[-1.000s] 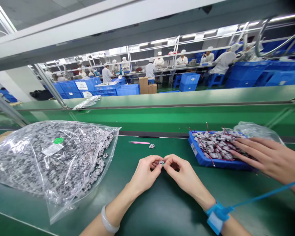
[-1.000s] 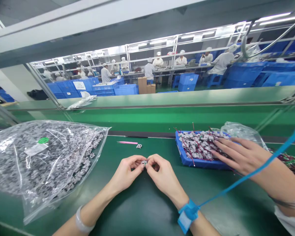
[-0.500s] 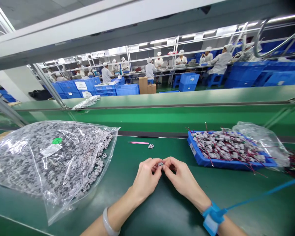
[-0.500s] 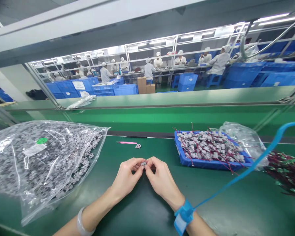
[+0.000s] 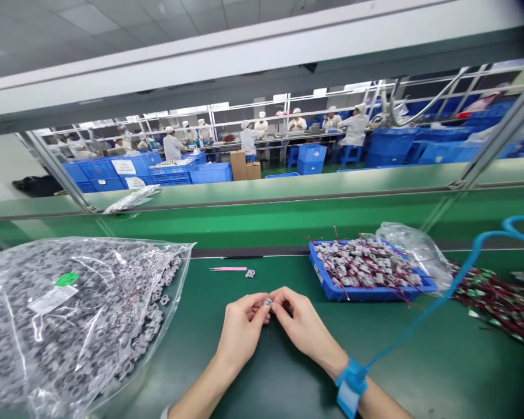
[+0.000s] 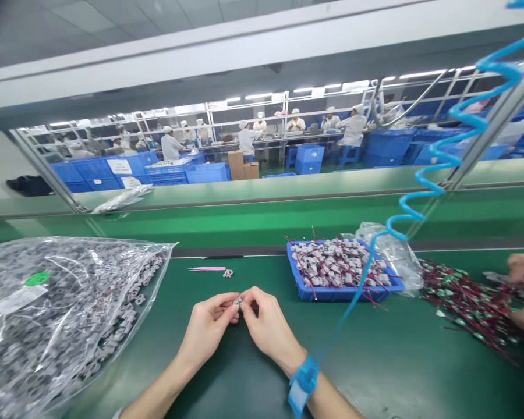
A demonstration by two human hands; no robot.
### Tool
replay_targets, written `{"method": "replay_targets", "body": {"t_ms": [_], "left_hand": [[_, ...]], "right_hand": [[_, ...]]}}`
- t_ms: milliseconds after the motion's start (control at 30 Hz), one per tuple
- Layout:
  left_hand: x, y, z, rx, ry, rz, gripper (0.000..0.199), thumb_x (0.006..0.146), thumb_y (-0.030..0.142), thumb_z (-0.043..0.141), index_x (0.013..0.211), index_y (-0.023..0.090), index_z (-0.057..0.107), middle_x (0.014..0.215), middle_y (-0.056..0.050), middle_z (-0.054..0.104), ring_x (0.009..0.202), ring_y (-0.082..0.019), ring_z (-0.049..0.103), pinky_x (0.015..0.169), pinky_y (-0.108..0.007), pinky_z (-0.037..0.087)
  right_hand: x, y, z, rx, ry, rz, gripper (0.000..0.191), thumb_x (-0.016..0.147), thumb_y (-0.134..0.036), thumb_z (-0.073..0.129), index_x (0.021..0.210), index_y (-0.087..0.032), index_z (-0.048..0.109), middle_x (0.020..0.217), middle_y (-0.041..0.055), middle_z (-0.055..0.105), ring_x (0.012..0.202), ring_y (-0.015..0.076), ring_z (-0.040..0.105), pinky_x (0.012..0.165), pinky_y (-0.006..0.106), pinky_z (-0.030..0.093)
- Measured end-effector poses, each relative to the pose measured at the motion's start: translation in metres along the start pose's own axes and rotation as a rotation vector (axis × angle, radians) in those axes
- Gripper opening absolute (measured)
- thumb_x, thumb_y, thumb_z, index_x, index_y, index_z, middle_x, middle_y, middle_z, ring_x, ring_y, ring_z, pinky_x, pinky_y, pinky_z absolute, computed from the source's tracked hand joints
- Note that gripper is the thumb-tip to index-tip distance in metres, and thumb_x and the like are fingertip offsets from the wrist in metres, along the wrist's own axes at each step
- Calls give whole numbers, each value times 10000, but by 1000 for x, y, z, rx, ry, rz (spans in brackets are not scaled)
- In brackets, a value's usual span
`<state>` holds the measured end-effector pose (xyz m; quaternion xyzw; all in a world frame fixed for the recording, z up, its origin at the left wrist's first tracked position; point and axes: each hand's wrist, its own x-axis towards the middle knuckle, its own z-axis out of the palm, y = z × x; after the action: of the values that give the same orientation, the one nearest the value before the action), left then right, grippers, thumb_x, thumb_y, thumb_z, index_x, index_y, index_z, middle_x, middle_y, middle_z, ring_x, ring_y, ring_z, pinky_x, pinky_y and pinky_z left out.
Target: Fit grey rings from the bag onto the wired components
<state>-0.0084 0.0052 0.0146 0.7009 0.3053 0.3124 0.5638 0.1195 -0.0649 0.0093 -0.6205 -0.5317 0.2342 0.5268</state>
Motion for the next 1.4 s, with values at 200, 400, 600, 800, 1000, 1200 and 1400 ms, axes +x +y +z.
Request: {"method": "replay_targets", "body": {"t_ms": [200,400,600,800,1000,1200,1400], "left_hand": [[3,-5,0,-33,20,-27,334,772,380,662,985,126,704,846,-97,724,706,-202,679,694,-308,581],[2,-12,-2,15,8,-46,377,725,448,682,952,149,710,892,-88,737,775,-234,700,758,-317,584],[4,-21,-5,15,90,-166,530,568,550,762,930,164,714,874,-54,749,768,-241,710,744,-276,596],[4,-7,-2,-98,89,-222,564,501,533,810,888,133,718,793,-61,746,689,-226,703,689,-289,609],[5,4,4,-240,113,-184,504,533,471,814,859,100,716,722,-84,733,605,-189,670,603,-284,593],[7,2,4,-260,110,-177,452,594,426,791,873,80,713,679,-74,710,590,-163,646,582,-264,573],[5,-3,5,-222,102,-159,423,619,411,774,885,90,703,684,-62,695,608,-170,646,601,-275,572]], "right_hand": [[1,1,-1,46,1,1,162,842,-201,489,681,-197,470,814,32,640,735,152,583,696,274,471],[-1,2,4,-44,75,-13,161,797,-103,492,662,-190,476,763,11,636,700,135,577,661,239,454],[-3,3,6,-159,101,-22,149,791,-109,491,669,-194,481,742,-1,633,642,126,560,575,208,412],[-2,5,0,-67,78,35,102,779,-140,520,696,-172,570,701,9,651,615,129,571,547,206,409],[4,3,-7,231,-9,123,165,824,-265,542,749,-140,619,738,51,661,670,159,614,633,258,494],[5,4,-7,166,12,109,145,810,-268,550,723,-156,583,695,23,609,627,142,563,595,255,472],[5,3,-1,48,94,59,112,795,-207,532,695,-162,559,686,15,598,648,141,544,616,253,451]]}}
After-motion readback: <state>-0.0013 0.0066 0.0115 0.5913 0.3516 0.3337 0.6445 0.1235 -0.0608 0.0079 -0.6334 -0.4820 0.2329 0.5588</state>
